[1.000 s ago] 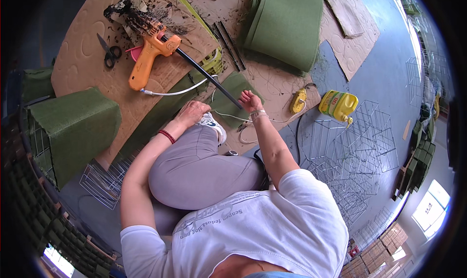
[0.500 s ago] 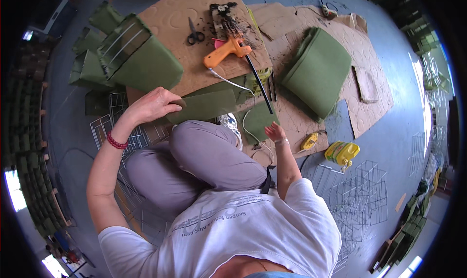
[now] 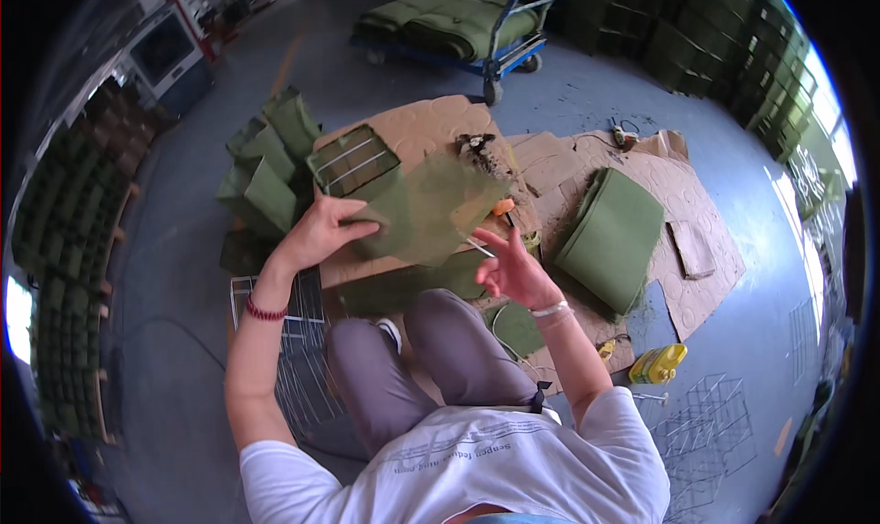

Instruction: Assembling and gluing green foam or fabric pieces onto wire frames in a manufacturing environment.

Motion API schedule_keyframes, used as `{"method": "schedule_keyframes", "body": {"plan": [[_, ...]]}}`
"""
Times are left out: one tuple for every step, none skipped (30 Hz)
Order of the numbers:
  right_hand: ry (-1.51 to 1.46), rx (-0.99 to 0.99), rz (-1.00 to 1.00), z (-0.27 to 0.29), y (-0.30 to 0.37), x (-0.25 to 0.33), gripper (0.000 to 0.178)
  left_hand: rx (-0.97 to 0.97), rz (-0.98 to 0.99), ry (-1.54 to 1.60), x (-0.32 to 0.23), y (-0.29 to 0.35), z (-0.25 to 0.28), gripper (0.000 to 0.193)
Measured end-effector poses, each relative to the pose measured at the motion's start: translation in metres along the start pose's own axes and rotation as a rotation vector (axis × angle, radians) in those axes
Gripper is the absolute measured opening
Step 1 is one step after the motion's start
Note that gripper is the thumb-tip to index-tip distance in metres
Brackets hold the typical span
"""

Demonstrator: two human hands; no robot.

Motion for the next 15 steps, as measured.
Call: {"method": "schedule_keyframes", "body": {"plan": [[-0.065,0.085,0.008,-0.011,-0.02,0.002,0.078,-0.024,0.011,-0.088,0.004,0.008,0.007,0.021],[-0.126,0.172,0.001,-0.018,-0.032,0.008,0.078,-0.023,0.007,-0.089,-0.007,0.006,0.007,0.021],[-0.118,0.175,-0.004,-0.028,-0.036,0.022,0.078,-0.051,-0.121,-0.123,-0.022,0.002,0.007,0.024],[-0.118,0.113,-0.002,-0.047,-0.034,0.037,0.069,-0.081,-0.241,-0.162,-0.035,0.002,0.009,0.028],[-0.114,0.05,-0.002,-0.061,-0.034,0.05,0.061,-0.161,-0.294,-0.319,-0.037,0.002,0.013,0.035],[-0.108,0.056,-0.014,-0.073,-0.036,0.059,0.061,-0.174,-0.285,-0.321,-0.038,0.0,0.019,0.035],[0.105,-0.048,0.107,-0.081,-0.041,0.07,0.05,-0.324,-0.396,-0.545,-0.04,-0.001,0.029,0.037],[0.318,-0.149,0.228,-0.084,-0.048,0.079,0.039,-0.472,-0.501,-0.771,-0.04,-0.001,0.037,0.038],[0.331,-0.084,0.264,-0.091,-0.059,0.088,0.033,-0.485,-0.49,-0.769,-0.035,-0.006,0.044,0.038],[0.341,-0.079,0.252,-0.096,-0.069,0.092,0.033,-0.58,-0.433,-0.766,-0.028,-0.01,0.051,0.038],[0.442,-0.114,0.4,-0.103,-0.079,0.099,0.037,-0.673,-0.374,-0.761,-0.02,-0.015,0.058,0.039],[0.536,-0.142,0.547,-0.111,-0.091,0.105,0.042,-0.68,-0.357,-0.766,-0.01,-0.021,0.064,0.039],[0.621,-0.176,0.601,-0.122,-0.103,0.112,0.056,-0.764,-0.302,-0.671,-0.002,-0.023,0.075,0.036],[0.638,-0.162,0.596,-0.132,-0.115,0.115,0.056,-0.844,-0.248,-0.573,0.006,-0.023,0.085,0.034],[0.641,-0.187,0.646,-0.134,-0.131,0.116,0.061,-0.883,-0.17,-0.559,0.02,-0.024,0.09,0.032]]}}
Point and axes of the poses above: each hand's wrist, its own y-axis away from the middle knuckle, its own z-axis out of the back of the hand, x = y × z, the point moved 3 cm from there along -y, towards the middle knuckle, and after that the axes turned 11 degrees about -x, right-handed, at the moved point
